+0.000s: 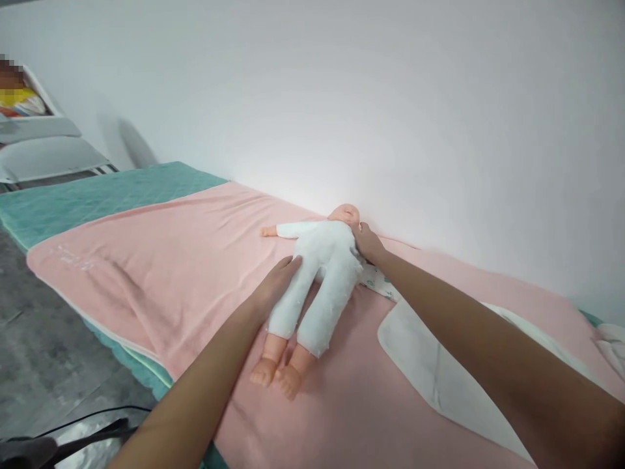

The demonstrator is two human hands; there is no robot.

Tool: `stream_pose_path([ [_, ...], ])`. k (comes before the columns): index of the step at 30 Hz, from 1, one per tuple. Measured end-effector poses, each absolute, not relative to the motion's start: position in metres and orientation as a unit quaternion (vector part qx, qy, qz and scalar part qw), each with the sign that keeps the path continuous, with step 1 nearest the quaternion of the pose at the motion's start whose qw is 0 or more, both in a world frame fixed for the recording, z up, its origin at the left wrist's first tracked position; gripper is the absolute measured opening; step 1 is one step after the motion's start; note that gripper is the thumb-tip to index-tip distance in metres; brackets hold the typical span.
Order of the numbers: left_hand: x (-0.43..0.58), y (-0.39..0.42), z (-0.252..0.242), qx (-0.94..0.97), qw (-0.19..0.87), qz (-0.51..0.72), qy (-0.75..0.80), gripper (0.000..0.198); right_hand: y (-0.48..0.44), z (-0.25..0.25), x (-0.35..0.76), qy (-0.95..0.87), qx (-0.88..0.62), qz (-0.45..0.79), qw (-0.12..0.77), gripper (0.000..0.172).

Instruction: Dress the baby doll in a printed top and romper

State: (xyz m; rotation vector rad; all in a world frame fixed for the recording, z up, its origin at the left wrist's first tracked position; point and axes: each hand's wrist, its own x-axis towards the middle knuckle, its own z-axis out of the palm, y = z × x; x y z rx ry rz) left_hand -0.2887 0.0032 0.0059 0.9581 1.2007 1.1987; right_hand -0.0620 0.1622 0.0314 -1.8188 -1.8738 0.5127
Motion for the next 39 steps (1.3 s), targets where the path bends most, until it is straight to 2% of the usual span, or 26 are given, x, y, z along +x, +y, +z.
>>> stream_pose_path([
  [3,-0.285,0.01,0.014,0.338,0.708,0.461,0.416,0.059,0.182,0.038,-0.065,-0.671,-0.67,0.209,0.239,0.082],
  [5,-0.283,0.011,0.02,0.298,0.765,0.427,0.379,0.061,0.185,0.047,-0.062,-0.664,-0.672,0.223,0.241,0.089],
  [7,-0.278,0.007,0.026,0.286,0.785,0.416,0.36,0.062,0.181,0.059,-0.055,-0.657,-0.672,0.236,0.244,0.096],
  [11,-0.246,-0.011,0.039,0.302,0.758,0.459,0.352,0.06,0.16,0.095,-0.022,-0.653,-0.667,0.25,0.257,0.102],
  [19,-0.117,-0.07,0.064,0.399,0.707,0.488,0.32,0.061,0.073,0.144,0.116,-0.644,-0.677,0.218,0.281,0.095],
  [24,-0.031,-0.104,0.056,0.415,0.722,0.444,0.332,0.057,0.006,0.129,0.191,-0.651,-0.688,0.2,0.249,0.073],
  [32,0.03,-0.133,0.028,0.42,0.72,0.407,0.374,0.055,-0.035,0.094,0.246,-0.656,-0.738,0.095,0.127,0.069],
  [34,0.023,-0.125,0.02,0.463,0.679,0.393,0.414,0.052,-0.031,0.096,0.24,-0.68,-0.725,0.055,0.096,0.064],
  [35,0.019,-0.118,0.017,0.506,0.627,0.394,0.443,0.049,-0.028,0.097,0.234,-0.696,-0.713,0.033,0.084,0.059],
  [39,0.0,-0.077,0.008,0.717,0.249,0.414,0.502,0.038,-0.01,0.098,0.195,-0.764,-0.642,-0.029,0.048,0.035],
])
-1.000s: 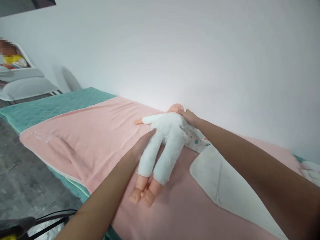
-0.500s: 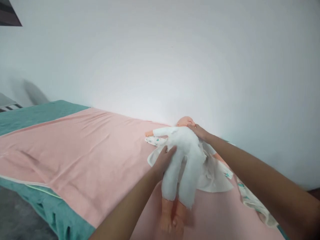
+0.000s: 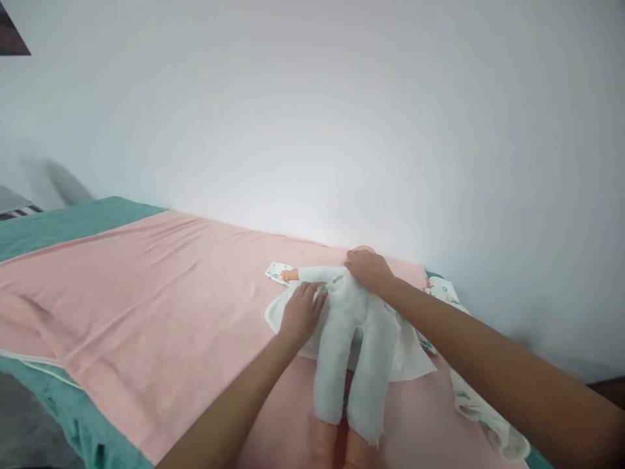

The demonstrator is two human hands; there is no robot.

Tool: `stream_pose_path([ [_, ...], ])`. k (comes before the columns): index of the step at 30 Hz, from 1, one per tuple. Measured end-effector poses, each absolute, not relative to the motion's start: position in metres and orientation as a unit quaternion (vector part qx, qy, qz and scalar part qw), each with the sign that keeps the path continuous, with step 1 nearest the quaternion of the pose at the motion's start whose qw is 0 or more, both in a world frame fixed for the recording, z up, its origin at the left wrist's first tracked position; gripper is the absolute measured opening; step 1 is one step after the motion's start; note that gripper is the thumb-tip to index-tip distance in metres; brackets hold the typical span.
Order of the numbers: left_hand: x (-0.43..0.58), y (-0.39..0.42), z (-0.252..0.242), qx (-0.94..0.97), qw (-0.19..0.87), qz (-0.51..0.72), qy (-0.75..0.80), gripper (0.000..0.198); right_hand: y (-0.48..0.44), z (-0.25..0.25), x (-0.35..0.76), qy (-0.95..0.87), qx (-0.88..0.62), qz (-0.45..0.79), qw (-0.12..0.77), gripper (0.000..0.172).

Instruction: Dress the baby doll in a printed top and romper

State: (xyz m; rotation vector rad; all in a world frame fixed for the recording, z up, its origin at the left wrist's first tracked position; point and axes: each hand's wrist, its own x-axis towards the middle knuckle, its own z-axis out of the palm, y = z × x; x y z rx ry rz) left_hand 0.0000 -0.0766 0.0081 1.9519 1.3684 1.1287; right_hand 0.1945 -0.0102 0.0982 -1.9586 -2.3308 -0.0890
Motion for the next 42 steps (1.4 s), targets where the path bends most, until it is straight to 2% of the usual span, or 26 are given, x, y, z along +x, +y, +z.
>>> stream_pose_path([
  [2,-0.004,-0.057,0.001,0.771,0.129,0.364,0.507,0.031,0.001,0.088,0.171,-0.791,-0.61,-0.036,0.033,0.035],
  [6,-0.002,-0.035,-0.017,0.796,0.08,0.253,0.544,0.03,0.02,0.059,0.131,-0.82,-0.572,-0.015,0.006,0.038],
  [10,0.003,-0.026,-0.025,0.77,0.077,0.253,0.581,0.027,0.028,0.045,0.122,-0.827,-0.562,0.006,0.014,0.035],
  [15,0.003,-0.022,-0.024,0.707,0.157,0.38,0.576,0.013,0.023,0.054,0.142,-0.828,-0.557,0.026,0.051,0.035],
  [22,-0.014,-0.02,-0.025,0.563,0.231,0.492,0.623,0.021,0.004,0.065,0.164,-0.831,-0.545,0.049,0.102,0.041],
  [25,-0.02,-0.019,-0.026,0.514,0.258,0.52,0.632,0.023,-0.003,0.064,0.17,-0.836,-0.539,0.046,0.09,0.043],
  [29,-0.023,-0.021,-0.025,0.483,0.272,0.548,0.627,0.024,-0.008,0.06,0.17,-0.845,-0.533,-0.017,0.038,0.043],
  [35,-0.022,-0.027,-0.024,0.5,0.235,0.538,0.637,0.025,-0.009,0.054,0.161,-0.835,-0.547,-0.059,0.003,0.04],
  [39,-0.014,-0.034,-0.023,0.579,0.185,0.479,0.634,0.026,-0.006,0.051,0.156,-0.824,-0.562,-0.068,-0.009,0.038],
  [42,-0.005,-0.038,-0.024,0.66,0.149,0.422,0.604,0.019,-0.005,0.049,0.154,-0.819,-0.57,-0.068,-0.009,0.037],
])
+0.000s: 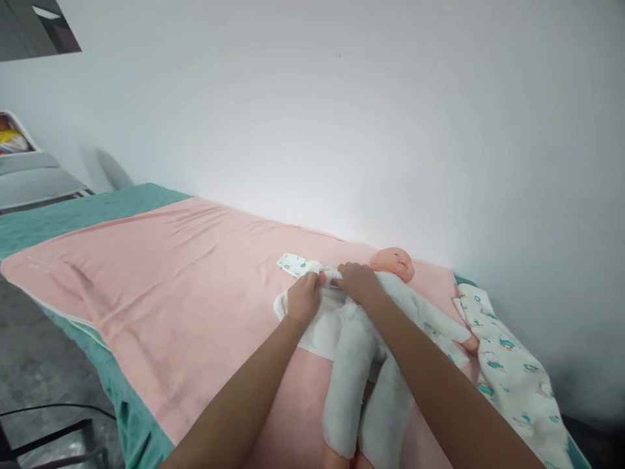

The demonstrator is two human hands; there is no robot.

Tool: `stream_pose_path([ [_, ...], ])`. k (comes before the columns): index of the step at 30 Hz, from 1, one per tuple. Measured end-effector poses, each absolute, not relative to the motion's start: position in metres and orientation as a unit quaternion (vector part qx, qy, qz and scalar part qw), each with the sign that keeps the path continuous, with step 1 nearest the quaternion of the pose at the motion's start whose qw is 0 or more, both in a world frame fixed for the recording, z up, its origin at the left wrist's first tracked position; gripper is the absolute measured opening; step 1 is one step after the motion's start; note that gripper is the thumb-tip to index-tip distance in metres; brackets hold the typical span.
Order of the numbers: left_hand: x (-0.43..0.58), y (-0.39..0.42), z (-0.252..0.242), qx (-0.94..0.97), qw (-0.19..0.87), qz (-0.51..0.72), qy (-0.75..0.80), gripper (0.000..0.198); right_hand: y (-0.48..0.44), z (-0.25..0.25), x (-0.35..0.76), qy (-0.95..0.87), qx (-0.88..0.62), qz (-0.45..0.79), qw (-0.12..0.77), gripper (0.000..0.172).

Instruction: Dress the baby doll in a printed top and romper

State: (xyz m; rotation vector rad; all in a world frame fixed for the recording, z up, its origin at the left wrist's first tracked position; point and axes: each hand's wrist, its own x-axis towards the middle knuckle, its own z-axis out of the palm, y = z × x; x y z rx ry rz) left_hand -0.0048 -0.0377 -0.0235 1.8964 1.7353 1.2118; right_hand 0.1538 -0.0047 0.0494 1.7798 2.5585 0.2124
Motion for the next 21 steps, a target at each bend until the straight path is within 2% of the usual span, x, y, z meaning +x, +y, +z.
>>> stream_pose_path([
  [4,0.004,-0.04,-0.024,0.744,0.124,0.363,0.547,0.012,-0.004,0.046,0.149,0.814,0.578,0.064,-0.01,0.032],
  [7,0.004,-0.04,-0.023,0.769,0.108,0.348,0.525,0.017,-0.005,0.047,0.144,0.808,0.585,0.06,-0.04,0.027],
  [11,-0.004,-0.033,-0.021,0.671,0.069,0.403,0.619,0.03,-0.015,0.059,0.153,0.797,0.592,0.056,-0.103,0.03],
  [14,-0.007,-0.027,-0.022,0.59,0.065,0.422,0.686,0.03,-0.037,0.066,0.182,0.751,0.628,0.044,-0.199,0.035],
  [16,-0.006,-0.024,-0.024,0.593,0.074,0.413,0.687,0.027,-0.057,0.063,0.209,0.662,0.675,0.01,-0.324,0.035],
  [18,-0.004,-0.023,-0.026,0.596,0.086,0.409,0.686,0.025,-0.078,0.053,0.233,0.548,0.737,0.005,-0.394,0.035],
  [19,-0.003,-0.023,-0.026,0.597,0.094,0.407,0.685,0.024,-0.086,0.047,0.243,0.498,0.773,0.005,-0.393,0.038],
  [21,-0.003,-0.025,-0.026,0.6,0.117,0.405,0.68,0.024,-0.1,0.036,0.256,0.441,0.835,-0.029,-0.328,0.046],
])
